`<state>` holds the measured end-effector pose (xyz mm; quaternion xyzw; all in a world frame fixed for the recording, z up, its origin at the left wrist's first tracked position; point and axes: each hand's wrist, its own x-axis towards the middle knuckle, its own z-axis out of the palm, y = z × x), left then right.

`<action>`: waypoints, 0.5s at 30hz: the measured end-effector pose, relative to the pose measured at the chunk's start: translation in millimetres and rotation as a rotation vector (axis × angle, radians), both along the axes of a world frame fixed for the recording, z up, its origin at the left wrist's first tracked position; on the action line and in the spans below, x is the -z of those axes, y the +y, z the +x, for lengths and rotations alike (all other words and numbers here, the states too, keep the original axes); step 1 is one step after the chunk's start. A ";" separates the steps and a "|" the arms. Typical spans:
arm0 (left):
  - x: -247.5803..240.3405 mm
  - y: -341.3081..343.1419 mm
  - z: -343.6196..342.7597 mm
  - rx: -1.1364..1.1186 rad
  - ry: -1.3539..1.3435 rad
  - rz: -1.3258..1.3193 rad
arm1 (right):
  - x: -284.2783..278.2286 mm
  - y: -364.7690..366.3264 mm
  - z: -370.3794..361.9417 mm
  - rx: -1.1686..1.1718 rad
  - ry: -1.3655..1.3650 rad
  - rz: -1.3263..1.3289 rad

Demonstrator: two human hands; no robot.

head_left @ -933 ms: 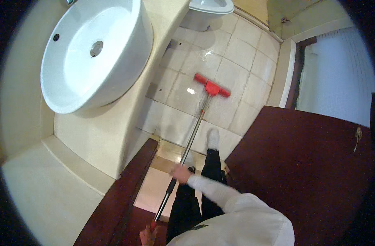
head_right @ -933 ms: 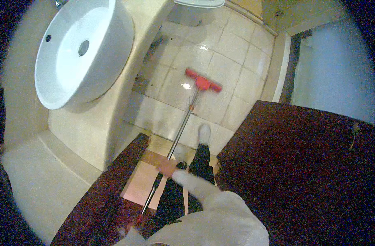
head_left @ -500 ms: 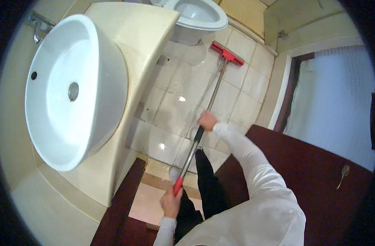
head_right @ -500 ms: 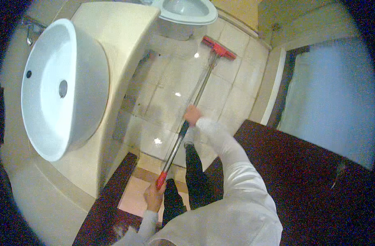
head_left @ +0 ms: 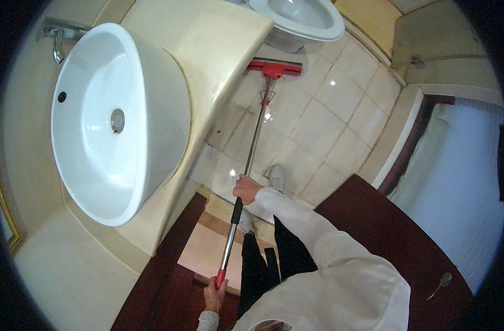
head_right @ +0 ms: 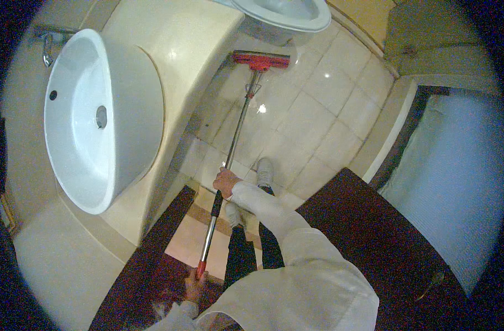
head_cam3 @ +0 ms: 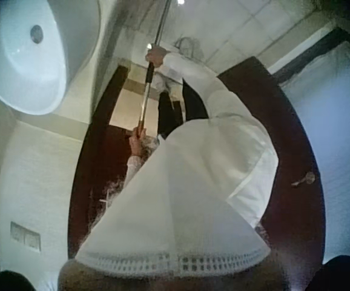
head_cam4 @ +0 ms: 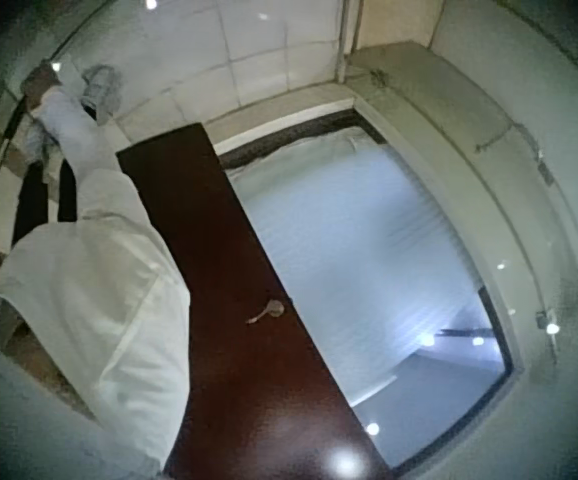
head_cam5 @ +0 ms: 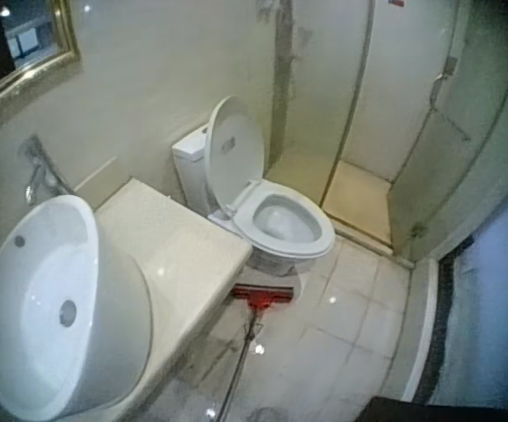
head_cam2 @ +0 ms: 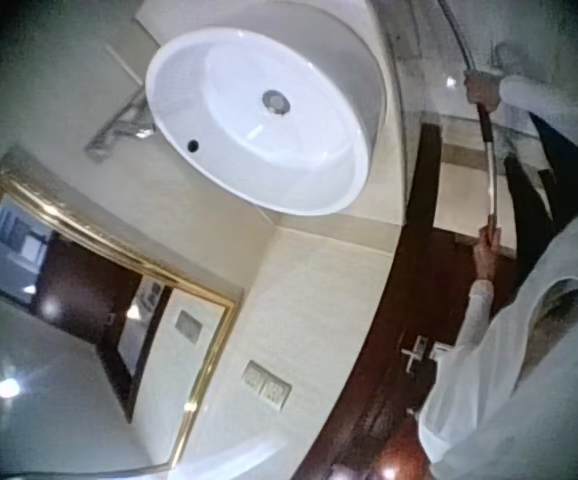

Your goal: The person cleans a bathroom by first mopping the tiled floor with a red squeegee. They then use a handheld shower head to rinse the floor and the toilet bowl, followed by flushing the toilet. Finally, they mop the floor again to remove excess water.

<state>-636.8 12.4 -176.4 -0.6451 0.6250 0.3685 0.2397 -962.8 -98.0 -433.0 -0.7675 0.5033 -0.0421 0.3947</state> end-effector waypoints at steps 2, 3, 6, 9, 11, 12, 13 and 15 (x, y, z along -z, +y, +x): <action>-6.8 8.8 -4.7 -0.002 0.035 0.019 | 9.4 10.6 14.4 -0.070 0.030 0.045; -15.1 14.5 -2.9 -0.077 0.070 0.059 | 9.9 23.4 27.4 -0.062 0.039 0.042; -45.4 29.7 19.8 -0.105 0.071 0.175 | 1.6 67.0 75.6 0.097 -0.136 0.011; -77.9 46.1 68.2 -0.050 0.019 0.211 | -16.1 103.9 129.6 -0.036 -0.158 0.174; -95.0 59.0 113.8 0.009 -0.009 0.199 | -26.2 118.2 166.1 -0.085 -0.186 0.204; -97.9 65.9 139.5 0.051 -0.049 0.192 | -31.3 125.0 184.9 -0.119 -0.193 0.228; -101.1 72.0 168.1 0.097 -0.085 0.185 | -37.1 129.9 206.5 -0.067 -0.206 0.197; -108.5 86.5 229.9 0.126 -0.176 0.132 | -52.5 140.9 257.5 0.028 -0.221 0.159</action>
